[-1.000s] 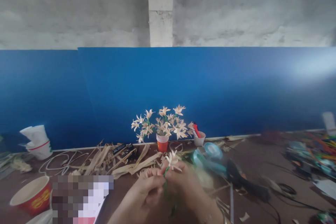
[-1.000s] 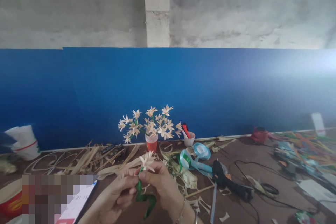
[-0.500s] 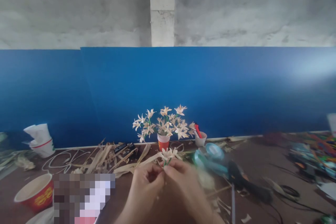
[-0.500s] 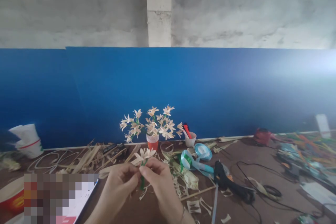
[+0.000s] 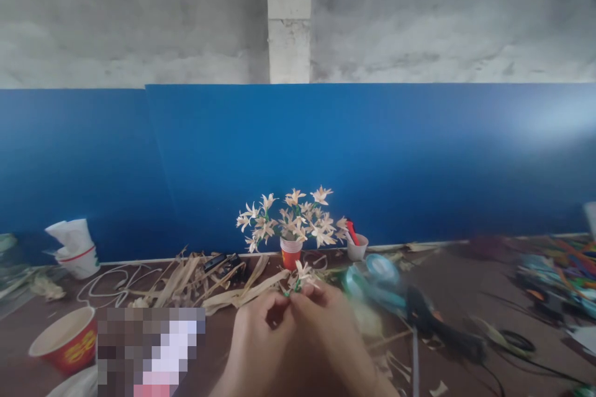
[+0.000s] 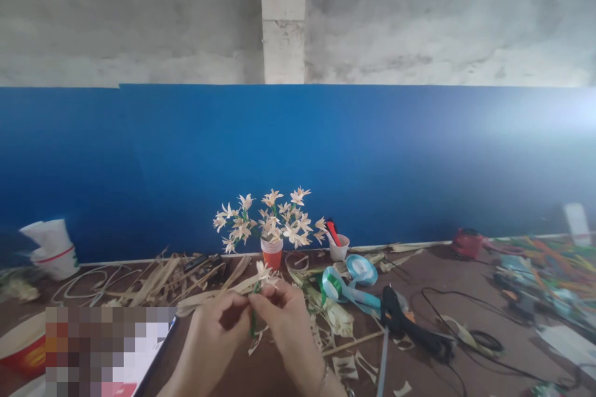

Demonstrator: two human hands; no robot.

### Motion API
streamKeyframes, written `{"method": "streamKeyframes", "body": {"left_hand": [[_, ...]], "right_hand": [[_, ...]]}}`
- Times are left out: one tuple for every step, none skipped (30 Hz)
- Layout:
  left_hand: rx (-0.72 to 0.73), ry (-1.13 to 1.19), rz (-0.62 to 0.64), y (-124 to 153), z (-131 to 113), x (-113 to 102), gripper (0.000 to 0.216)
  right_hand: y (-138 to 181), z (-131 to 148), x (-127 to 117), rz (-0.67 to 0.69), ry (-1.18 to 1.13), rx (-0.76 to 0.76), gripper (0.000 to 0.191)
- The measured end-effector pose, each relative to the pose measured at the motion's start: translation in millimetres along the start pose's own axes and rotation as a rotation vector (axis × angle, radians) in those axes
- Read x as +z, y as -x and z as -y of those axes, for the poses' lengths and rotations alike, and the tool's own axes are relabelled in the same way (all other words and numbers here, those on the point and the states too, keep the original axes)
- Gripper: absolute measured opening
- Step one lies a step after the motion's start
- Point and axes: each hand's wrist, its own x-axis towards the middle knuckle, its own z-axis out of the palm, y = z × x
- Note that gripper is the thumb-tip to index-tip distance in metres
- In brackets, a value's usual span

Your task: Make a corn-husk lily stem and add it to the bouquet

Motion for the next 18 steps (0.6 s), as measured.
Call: {"method": "streamKeyframes", "body": {"left_hand": [[0.097,-0.098,-0.058,1,2,0,0.008],[0.164,-0.161,-0.096,2,4,1,0.004],[0.193,-0.182,-0.107,2,5,1,0.004],[0.185,-0.16,-0.095,2,5,1,0.004],[0.134,-0.098,-0.065,1,4,0,0.006],[0.049,0.005,-0.017,0,3,0,0.011],[-0.062,0.141,0.052,-1,0,-1,0.016],[-0.175,0.295,0.112,-2,-2,-3,0.021],[-0.267,0.439,0.173,-3,-4,-4,0.023],[-0.343,0.563,0.23,-4,-6,-5,0.025],[-0.398,0.659,0.276,-4,-7,-5,0.026],[-0.433,0.725,0.314,-3,-8,-5,0.026],[-0.456,0.766,0.342,-3,-8,-5,0.027],[-0.466,0.789,0.352,-2,-9,-4,0.027],[-0.462,0.795,0.346,-2,-9,-4,0.027],[-0.444,0.786,0.322,-1,-9,-3,0.027],[-0.422,0.763,0.295,-1,-10,-2,0.027],[-0.398,0.73,0.266,-1,-10,-2,0.028]], "right_hand": [[1,-1,2,-0.032,0.021,-0.029,0.028],[2,-1,3,-0.057,0.033,-0.052,0.028],[2,-2,3,-0.067,0.036,-0.062,0.027],[2,-3,3,-0.069,0.027,-0.063,0.027],[1,-3,2,-0.042,0.005,-0.048,0.025],[1,-3,0,0.016,-0.031,-0.02,0.022],[0,-2,-2,0.094,-0.083,0.016,0.02],[-1,-1,-5,0.183,-0.142,0.057,0.019],[-2,0,-7,0.254,-0.195,0.093,0.02],[-3,1,-10,0.298,-0.225,0.12,0.021],[-4,2,-12,0.315,-0.225,0.138,0.021],[-5,3,-13,0.302,-0.205,0.144,0.021],[-5,3,-14,0.274,-0.175,0.144,0.021],[-5,3,-14,0.239,-0.145,0.136,0.023],[-5,3,-14,0.205,-0.12,0.122,0.024],[-5,3,-13,0.176,-0.102,0.106,0.025],[-4,3,-12,0.148,-0.088,0.086,0.025],[-4,3,-11,0.128,-0.076,0.069,0.025]]}}
